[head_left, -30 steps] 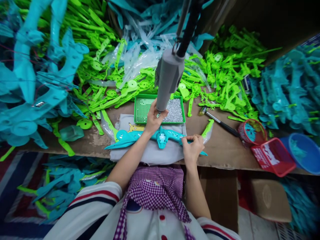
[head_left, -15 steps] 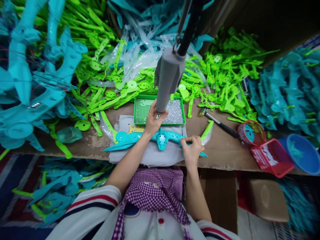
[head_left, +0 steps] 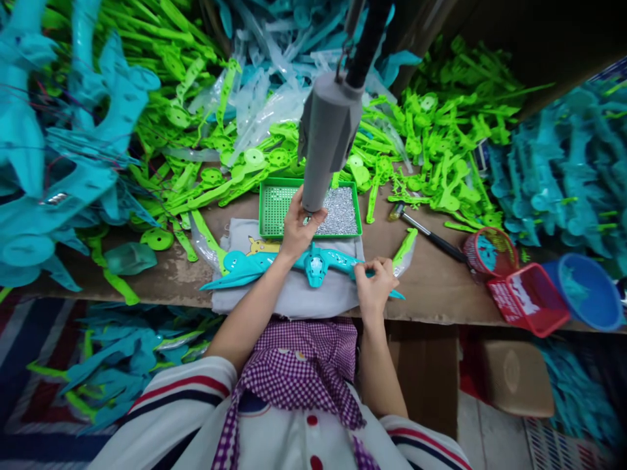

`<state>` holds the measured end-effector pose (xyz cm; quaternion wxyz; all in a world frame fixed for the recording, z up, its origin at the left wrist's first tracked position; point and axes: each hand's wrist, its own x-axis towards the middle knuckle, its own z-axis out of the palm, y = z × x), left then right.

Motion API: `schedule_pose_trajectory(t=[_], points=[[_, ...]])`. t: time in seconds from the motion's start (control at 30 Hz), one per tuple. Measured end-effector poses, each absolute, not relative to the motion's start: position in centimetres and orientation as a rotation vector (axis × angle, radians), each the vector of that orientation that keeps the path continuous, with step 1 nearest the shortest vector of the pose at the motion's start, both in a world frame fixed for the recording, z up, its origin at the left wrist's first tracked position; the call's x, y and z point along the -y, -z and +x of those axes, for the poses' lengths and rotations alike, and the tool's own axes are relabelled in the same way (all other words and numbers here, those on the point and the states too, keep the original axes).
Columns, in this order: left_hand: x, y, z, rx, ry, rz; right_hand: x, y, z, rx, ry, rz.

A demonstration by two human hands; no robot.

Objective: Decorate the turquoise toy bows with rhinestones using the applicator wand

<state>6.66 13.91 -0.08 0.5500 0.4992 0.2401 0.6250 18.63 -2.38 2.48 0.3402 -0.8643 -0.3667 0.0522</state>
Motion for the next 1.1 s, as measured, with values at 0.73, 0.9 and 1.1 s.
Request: schedule_pose_trajectory(t=[0.73,0.9,1.1], points=[[-13.4,-1.1,7.1,-0.592,-1.368,1.069,1.2,-4.0,18.9,1.484,-0.260,-2.568],[-13.5,-1.4,7.4,-0.621,-1.326,1.174,1.5,-3.6,18.7,1.676,-0.103,-2.607],[-11.8,-3.4,4.7,-0.929,-1.298,1.542,2.0,-1.9,20.0,1.698,0.047,-2.480]])
